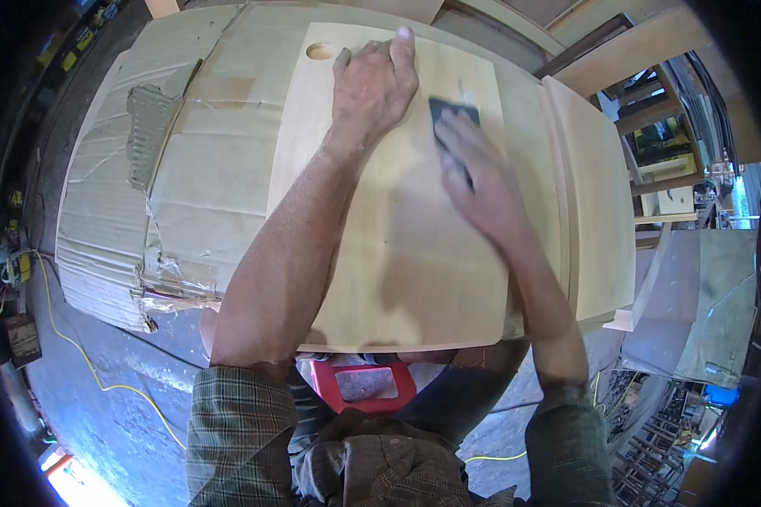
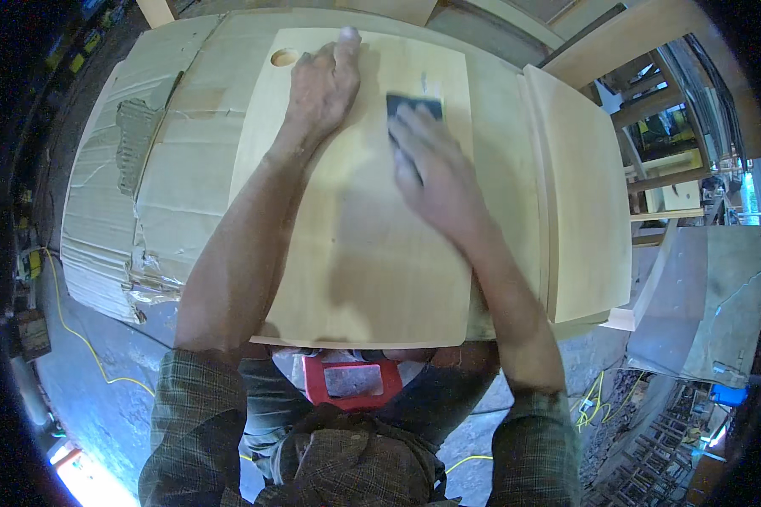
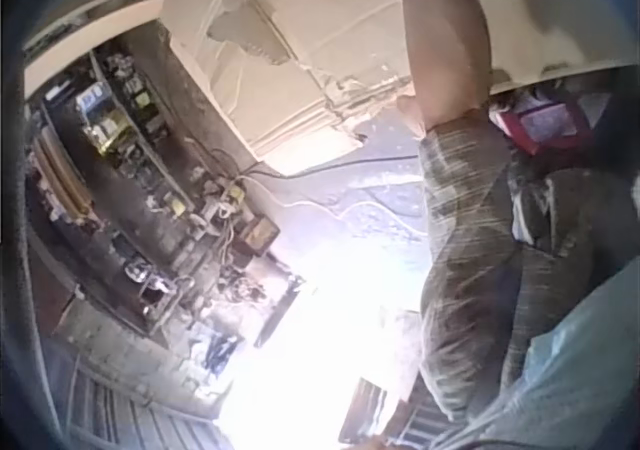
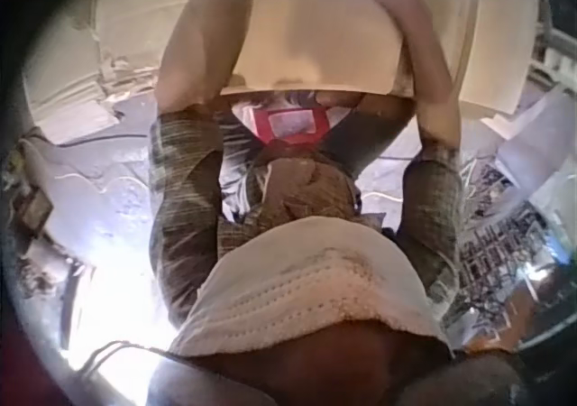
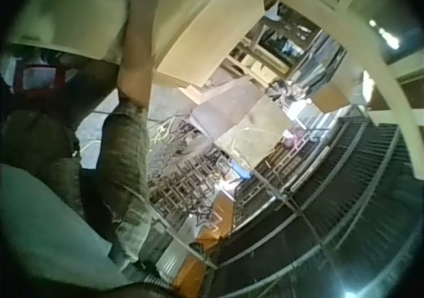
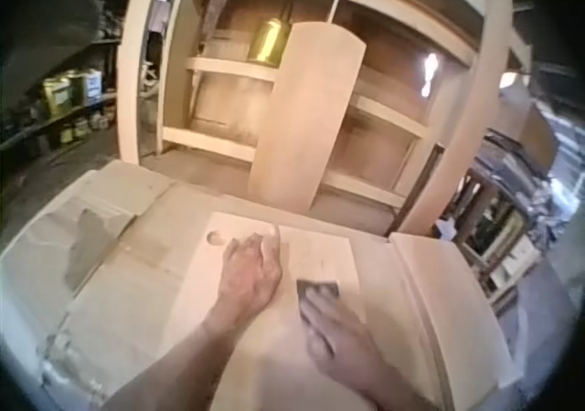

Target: The person sands a light-colored wooden board with a sanding block while seated on a small red stool. They work on the flat surface and edges, then flip the board to sand the other side.

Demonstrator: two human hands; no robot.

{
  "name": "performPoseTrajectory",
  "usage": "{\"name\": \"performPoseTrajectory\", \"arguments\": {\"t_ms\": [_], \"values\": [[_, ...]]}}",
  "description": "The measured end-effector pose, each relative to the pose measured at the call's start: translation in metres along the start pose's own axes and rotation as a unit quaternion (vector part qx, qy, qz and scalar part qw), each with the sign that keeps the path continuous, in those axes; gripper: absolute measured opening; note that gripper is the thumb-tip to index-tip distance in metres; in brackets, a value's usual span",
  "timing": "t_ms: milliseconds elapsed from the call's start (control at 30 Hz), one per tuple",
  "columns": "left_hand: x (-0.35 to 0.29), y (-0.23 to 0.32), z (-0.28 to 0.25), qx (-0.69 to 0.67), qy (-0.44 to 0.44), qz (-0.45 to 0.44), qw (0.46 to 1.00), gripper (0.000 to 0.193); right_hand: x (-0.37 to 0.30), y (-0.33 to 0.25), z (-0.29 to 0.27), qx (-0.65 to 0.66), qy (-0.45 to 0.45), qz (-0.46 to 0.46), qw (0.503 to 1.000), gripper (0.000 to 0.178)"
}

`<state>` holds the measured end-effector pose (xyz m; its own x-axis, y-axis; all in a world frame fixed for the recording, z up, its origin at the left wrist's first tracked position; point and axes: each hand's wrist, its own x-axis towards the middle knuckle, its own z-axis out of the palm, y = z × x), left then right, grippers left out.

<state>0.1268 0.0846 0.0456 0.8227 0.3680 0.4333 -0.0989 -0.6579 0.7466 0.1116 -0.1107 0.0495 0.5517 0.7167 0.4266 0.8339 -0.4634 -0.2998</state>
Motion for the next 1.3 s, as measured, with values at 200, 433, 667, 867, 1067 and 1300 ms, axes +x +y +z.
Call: {"name": "performPoseTrajectory", "arguments": {"t_ms": [200, 433, 667, 867, 1067, 1300], "values": [[-0.001, -0.004, 0.003, 0.046, 0.0, 0.018, 0.999, 0.055, -0.039, -0.055, -0.037, -0.005, -0.11, 0.022, 0.994, 0.052], [-0.008, 0.0, -0.003, 0.089, 0.042, 0.04, 0.994, 0.052, 0.068, 0.037, 0.025, -0.035, 0.004, 0.079, 0.996, 0.038], [0.002, 0.016, -0.009, 0.046, -0.059, -0.048, 0.996, 0.045, 0.079, 0.067, 0.033, -0.09, -0.007, 0.031, 0.995, 0.047], [-0.007, -0.031, 0.012, 0.304, 0.305, 0.311, 0.847, 0.033, -0.078, -0.076, -0.033, -0.056, -0.177, -0.003, 0.983, 0.067], [-0.012, -0.022, 0.018, 0.242, 0.254, 0.235, 0.907, 0.036, -0.091, -0.08, -0.04, -0.054, -0.216, -0.004, 0.975, 0.068], [0.007, -0.008, 0.009, -0.16, 0.086, -0.058, 0.982, 0.058, 0.114, 0.105, 0.05, -0.346, -0.114, -0.089, 0.927, 0.042]]}}
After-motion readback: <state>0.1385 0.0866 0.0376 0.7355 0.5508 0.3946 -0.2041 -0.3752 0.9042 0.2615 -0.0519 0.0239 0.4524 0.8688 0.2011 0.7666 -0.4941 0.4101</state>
